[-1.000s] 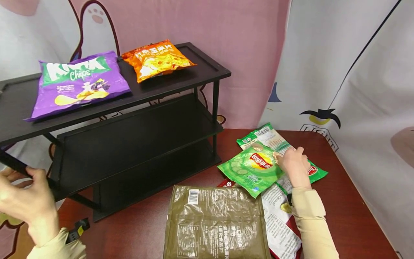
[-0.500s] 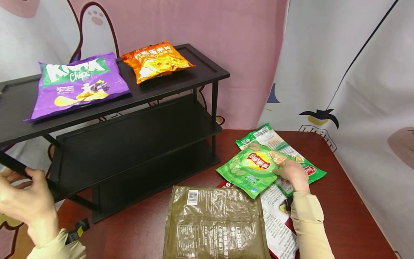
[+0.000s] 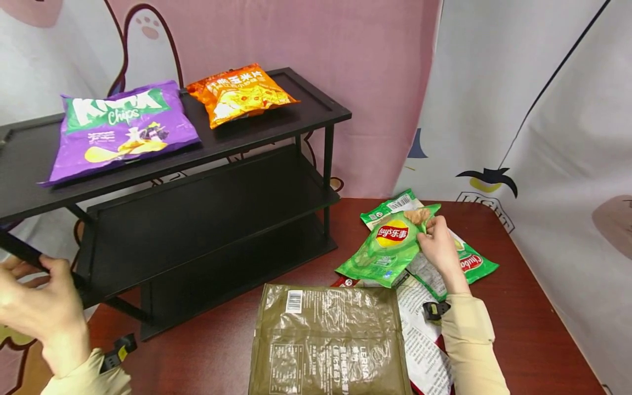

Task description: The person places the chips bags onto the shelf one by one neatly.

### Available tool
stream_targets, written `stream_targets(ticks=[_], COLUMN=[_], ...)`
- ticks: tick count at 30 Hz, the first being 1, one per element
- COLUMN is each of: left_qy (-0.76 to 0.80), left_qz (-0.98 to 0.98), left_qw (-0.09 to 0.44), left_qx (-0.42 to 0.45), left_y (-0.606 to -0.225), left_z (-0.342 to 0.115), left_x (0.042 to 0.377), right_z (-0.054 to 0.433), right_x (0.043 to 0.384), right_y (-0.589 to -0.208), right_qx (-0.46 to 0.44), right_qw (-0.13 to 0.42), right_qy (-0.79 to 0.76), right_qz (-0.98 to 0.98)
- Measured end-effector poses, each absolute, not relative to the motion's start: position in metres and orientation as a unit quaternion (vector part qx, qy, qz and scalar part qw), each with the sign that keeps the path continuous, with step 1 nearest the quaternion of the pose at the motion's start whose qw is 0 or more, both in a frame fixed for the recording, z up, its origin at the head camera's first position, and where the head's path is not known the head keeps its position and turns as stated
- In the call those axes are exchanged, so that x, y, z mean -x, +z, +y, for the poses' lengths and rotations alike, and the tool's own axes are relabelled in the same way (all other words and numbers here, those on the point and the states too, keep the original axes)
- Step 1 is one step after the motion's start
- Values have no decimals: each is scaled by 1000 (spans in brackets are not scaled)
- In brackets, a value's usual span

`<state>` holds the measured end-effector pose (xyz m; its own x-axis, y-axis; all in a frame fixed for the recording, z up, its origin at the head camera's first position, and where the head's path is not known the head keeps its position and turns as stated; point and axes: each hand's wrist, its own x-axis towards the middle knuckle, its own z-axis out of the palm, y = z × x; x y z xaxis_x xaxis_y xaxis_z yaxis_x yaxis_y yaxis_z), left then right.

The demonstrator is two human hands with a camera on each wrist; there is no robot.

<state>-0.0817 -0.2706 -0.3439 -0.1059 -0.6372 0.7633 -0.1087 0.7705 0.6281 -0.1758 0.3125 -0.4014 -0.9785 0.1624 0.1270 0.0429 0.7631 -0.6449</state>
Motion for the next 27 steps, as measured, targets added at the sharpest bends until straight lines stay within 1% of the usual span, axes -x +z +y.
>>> stream_targets(ticks=[8, 18, 27], left_qy=[-215, -213, -216], left_qz=[-711, -712, -712], left_qw=[617, 616, 614], left_qx=[-260, -260, -263], left_y=[-344, -343, -344], left_z=[-270, -270, -271], left_x=[82, 82, 82], right_z=[299, 280, 260], right_x=[171, 159, 145], right_y=[-383, -355, -328], right_qx=[53, 42, 19], right_qw=[166, 206, 241], right_qy=[422, 613, 718], right_qz=[-890, -762, -653])
